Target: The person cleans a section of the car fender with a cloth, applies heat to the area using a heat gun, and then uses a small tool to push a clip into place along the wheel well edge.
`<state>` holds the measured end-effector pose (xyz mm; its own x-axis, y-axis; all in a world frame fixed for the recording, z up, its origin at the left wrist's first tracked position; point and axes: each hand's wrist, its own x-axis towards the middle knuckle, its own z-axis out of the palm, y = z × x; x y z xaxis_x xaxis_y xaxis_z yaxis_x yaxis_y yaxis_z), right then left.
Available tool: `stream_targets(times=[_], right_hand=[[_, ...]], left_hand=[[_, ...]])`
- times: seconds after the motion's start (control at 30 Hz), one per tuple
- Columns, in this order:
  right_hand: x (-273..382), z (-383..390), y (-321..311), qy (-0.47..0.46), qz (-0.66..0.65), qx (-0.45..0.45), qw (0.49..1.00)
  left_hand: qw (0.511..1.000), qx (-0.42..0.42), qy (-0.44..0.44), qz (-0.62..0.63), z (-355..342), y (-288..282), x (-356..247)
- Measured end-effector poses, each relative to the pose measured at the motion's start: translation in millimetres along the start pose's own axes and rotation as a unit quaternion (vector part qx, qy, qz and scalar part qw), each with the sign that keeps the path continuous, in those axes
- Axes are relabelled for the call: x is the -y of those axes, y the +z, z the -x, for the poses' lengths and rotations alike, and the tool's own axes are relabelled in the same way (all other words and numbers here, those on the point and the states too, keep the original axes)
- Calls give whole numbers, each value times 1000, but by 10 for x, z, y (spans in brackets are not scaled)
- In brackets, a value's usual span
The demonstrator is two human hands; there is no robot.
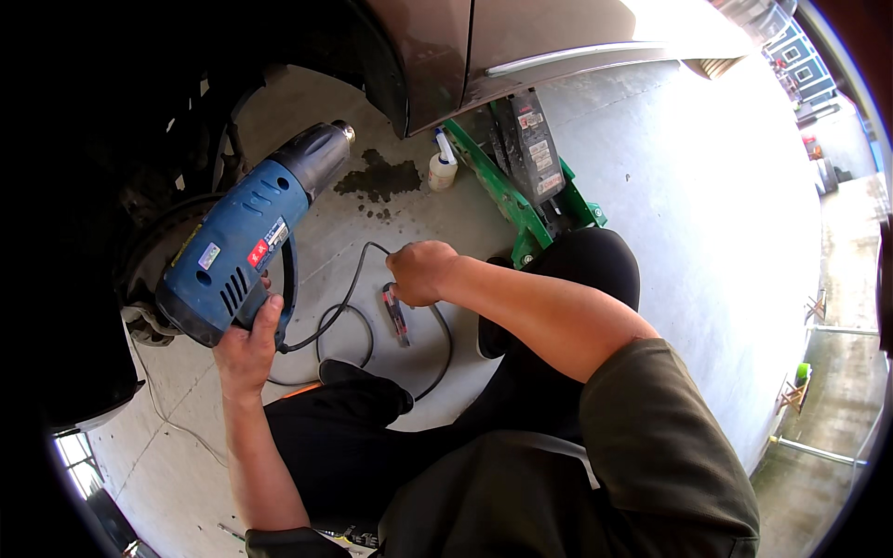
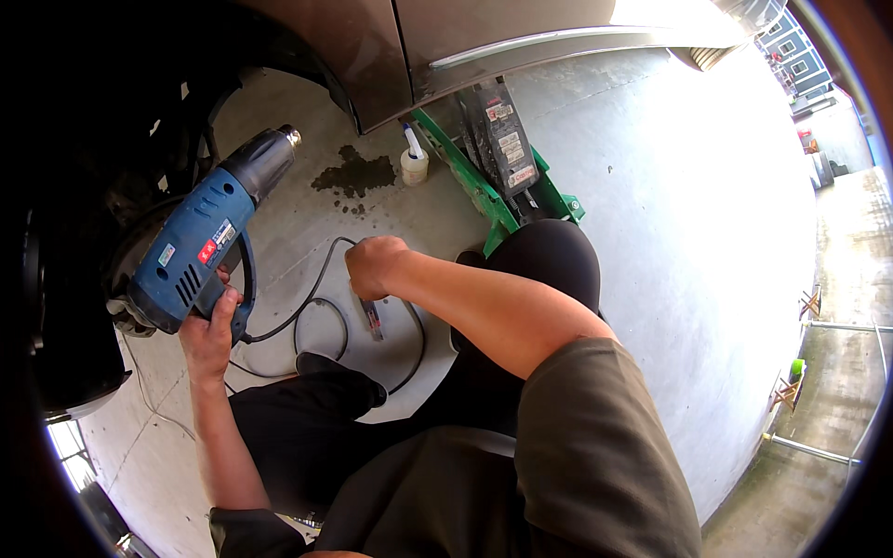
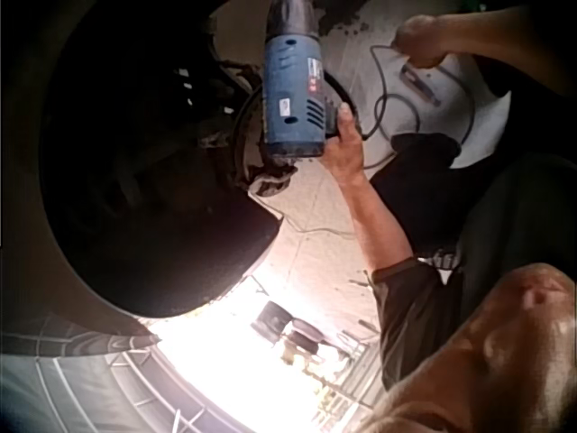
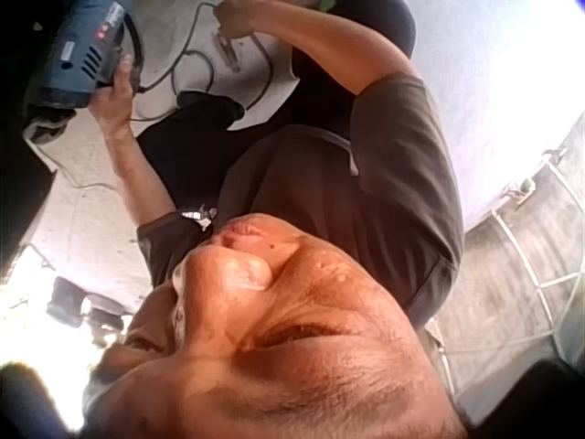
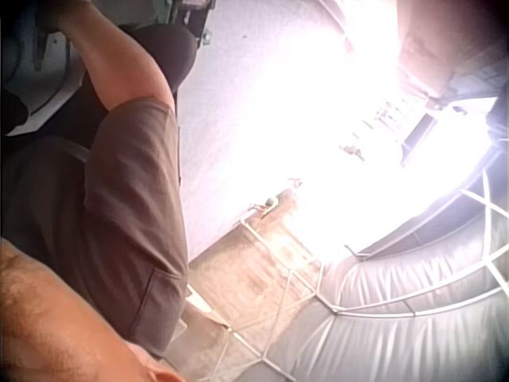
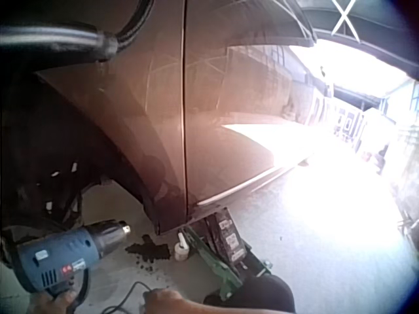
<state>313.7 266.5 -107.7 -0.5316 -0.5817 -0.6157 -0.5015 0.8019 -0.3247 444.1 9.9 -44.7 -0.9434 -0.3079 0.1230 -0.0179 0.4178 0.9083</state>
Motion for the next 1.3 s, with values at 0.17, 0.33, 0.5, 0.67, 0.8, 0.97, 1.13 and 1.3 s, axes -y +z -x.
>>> stream_targets(times=[0.17, 0.33, 0.5, 0.67, 0.8, 0.97, 1.13, 1.3], right_hand=[[-4, -28, 11, -3, 6, 7, 1000], [-8, -22, 20, -4, 3, 1, 1000], [-11, -35, 30, -6, 9, 1, 1000], [-13, -49, 40, -6, 11, 4, 1000], [-22, -77, 54, -4, 11, 9, 1000], [-14, -30, 18, -2, 0, 1, 1000], [-156, 11, -290, 39, -28, -127, 991], [-454, 172, -847, 88, -128, -343, 926]], left_hand=[[1000, 4, 11, -6, 3, -2, 1], [1000, 12, 20, -6, -5, 4, -12], [1000, 7, 6, 8, 3, 16, -29], [1000, 12, 3, -8, 7, -3, -23], [999, 23, 15, -31, 5, 6, -40], [999, 20, 22, -30, 9, 18, -55], [999, 19, 28, -30, 12, 10, -50], [999, 11, 14, -46, 7, -7, -69]])
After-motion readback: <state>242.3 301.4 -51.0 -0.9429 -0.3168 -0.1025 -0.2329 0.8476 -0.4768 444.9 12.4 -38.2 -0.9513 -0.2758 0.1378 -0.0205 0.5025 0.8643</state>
